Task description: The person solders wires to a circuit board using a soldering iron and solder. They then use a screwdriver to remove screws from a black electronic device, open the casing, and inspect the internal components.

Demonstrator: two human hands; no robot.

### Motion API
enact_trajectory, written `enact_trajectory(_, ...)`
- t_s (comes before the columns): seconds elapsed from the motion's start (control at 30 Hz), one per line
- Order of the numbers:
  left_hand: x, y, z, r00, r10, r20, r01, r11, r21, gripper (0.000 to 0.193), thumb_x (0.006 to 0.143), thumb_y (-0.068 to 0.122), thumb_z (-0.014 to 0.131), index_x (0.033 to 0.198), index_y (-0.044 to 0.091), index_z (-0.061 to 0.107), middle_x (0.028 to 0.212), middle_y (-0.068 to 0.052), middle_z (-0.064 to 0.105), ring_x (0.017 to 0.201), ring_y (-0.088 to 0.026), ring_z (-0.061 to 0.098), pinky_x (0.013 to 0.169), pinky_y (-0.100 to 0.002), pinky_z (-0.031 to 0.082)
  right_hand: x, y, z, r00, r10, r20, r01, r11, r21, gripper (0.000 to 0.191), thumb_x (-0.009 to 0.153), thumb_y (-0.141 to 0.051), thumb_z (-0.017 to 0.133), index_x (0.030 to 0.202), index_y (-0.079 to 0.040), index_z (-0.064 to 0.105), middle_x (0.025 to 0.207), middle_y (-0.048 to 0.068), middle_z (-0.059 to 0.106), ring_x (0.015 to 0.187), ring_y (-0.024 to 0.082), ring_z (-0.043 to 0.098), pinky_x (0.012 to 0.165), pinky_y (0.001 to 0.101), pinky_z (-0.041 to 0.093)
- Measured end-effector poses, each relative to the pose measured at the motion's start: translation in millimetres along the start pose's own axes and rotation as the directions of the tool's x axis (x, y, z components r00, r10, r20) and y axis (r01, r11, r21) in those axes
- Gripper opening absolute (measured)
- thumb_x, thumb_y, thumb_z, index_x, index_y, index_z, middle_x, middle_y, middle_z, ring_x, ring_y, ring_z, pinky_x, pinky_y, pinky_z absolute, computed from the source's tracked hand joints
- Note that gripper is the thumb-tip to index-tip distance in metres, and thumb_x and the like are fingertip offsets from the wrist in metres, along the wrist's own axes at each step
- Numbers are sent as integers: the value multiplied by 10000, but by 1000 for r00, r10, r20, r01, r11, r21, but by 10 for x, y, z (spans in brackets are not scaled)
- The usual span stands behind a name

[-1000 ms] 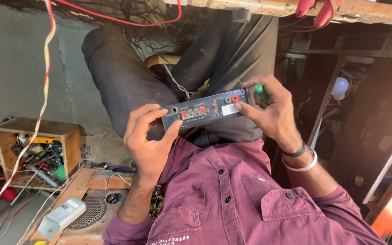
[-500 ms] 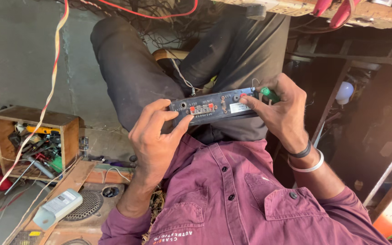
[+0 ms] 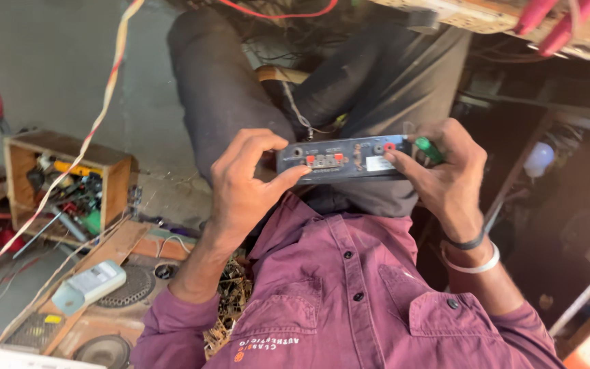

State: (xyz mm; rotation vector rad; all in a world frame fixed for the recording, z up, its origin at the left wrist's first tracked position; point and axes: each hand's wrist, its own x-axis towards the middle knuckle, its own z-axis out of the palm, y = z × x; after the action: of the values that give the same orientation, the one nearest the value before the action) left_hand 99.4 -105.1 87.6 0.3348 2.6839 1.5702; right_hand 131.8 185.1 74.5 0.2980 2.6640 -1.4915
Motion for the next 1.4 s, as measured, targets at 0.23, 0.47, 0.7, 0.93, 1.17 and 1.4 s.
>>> enact_trajectory(0.23, 10, -128, -42, 1000, -3, -2, 3, 999, -41, 405, 717, 192, 975, 919, 36, 660, 912, -76, 671, 814, -218, 695, 713, -341, 566, -7, 37, 32, 999, -12, 36, 12, 1000, 6, 341, 850, -68, 928, 1015, -21, 633, 939, 17, 656, 828, 45, 583, 729, 216, 497)
enact_trajectory(0.47, 103, -146, -30, 998, -15, 65, 17, 1000, -27, 410, 812, 132, 940, 711, 46, 552, 768, -50, 596, 642, -184, 617, 569, -351, 464, 27, -25, -33, 990, -116, 76, 124, 987, -103, 313, 885, -53, 907, 871, -4, 598, 879, 44, 612, 769, 73, 550, 681, 227, 451)
enact_trajectory(0.7, 120, -22, 27, 999, -3, -35, 6, 997, 83, 357, 841, 129, 902, 770, 40, 564, 855, -74, 623, 705, -253, 652, 611, -383, 498, 49, -207, 23, 998, 49, 40, -53, 991, 119, 259, 923, -33, 878, 1008, -4, 635, 860, -28, 622, 787, 21, 546, 693, 197, 460)
enact_trajectory(0.93, 208, -24, 3, 999, -45, -1, 45, 999, -13, 245, 878, 117, 844, 938, 33, 622, 1057, -91, 678, 825, -270, 711, 704, -355, 563, -89, -167, -97, 974, 154, 163, -188, 958, 215, 454, 918, 21, 750, 1362, -8, 657, 906, -3, 615, 723, 3, 498, 640, 169, 398)
enact_trajectory(1.17, 462, -129, -58, 944, -235, 231, 248, 968, -26, 368, 907, 268, 804, 1136, 27, 646, 1032, -105, 728, 950, -253, 746, 812, -348, 597, -204, 59, 80, 995, 35, 95, -80, 848, 524, 397, 910, 9, 685, 1302, 34, 622, 1504, 152, 582, 1250, 135, 540, 1111, 286, 448)
enact_trajectory(1.4, 738, -544, -33, 869, -128, 477, 153, 988, -12, 352, 905, 321, 768, 1121, 46, 730, 1027, -104, 748, 917, -244, 712, 765, -365, 536, -234, 92, 81, 993, 6, 115, -67, 840, 539, 343, 891, -22, 657, 1228, 24, 610, 1569, 175, 513, 1462, 244, 503, 1262, 370, 390)
